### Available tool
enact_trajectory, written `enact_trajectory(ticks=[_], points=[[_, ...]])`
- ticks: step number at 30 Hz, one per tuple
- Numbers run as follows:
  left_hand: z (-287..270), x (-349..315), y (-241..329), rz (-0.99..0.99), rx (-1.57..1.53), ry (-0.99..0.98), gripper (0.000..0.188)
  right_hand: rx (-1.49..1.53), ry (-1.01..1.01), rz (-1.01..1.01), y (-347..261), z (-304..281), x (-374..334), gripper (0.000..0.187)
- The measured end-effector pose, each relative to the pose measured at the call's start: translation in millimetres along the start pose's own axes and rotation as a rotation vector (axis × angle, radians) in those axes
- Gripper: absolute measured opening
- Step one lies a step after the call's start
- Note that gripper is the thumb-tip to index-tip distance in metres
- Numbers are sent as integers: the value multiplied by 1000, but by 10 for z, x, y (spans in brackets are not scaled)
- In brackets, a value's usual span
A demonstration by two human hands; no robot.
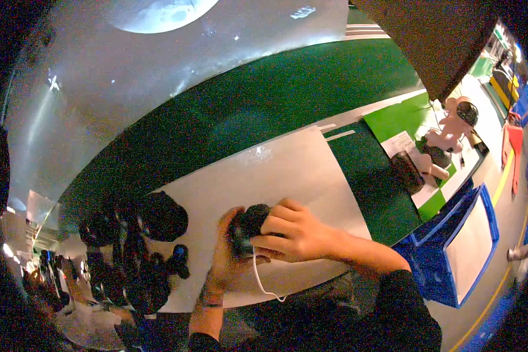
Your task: Testing the lens calibration and status lights of security camera units on a factory assembly line.
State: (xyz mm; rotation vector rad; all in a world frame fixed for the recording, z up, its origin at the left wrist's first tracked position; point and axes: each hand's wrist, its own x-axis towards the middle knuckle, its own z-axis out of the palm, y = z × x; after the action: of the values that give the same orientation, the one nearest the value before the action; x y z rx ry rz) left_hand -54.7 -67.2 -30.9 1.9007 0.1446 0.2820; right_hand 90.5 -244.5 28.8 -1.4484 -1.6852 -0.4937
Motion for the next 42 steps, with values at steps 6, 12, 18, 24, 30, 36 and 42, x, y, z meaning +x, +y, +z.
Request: enact_trajectory(ticks=[6, 12, 18, 24, 30, 36, 42], points=[[-38, 95, 122, 109, 132, 7, 114, -40, -28, 36, -37, 52, -13, 31], [-101, 43, 121, 188, 167, 10, 110, 84, -267, 376, 101, -236, 75, 94], [-19, 39, 43, 327, 202, 38, 98, 560, -589, 687, 560, -262, -269, 109], [46, 3, -160, 384, 283, 66, 106, 619, -552, 699, 600, -205, -310, 98], [133, 33, -187, 403, 121, 112, 114, 628, -533, 681, 618, -205, -362, 96], [80, -65, -347, 311, -44, 125, 116, 688, -539, 661, 637, -83, -332, 100], [-20, 56, 135, 483, 342, 166, 99, 733, -421, 615, 631, -9, -325, 95]])
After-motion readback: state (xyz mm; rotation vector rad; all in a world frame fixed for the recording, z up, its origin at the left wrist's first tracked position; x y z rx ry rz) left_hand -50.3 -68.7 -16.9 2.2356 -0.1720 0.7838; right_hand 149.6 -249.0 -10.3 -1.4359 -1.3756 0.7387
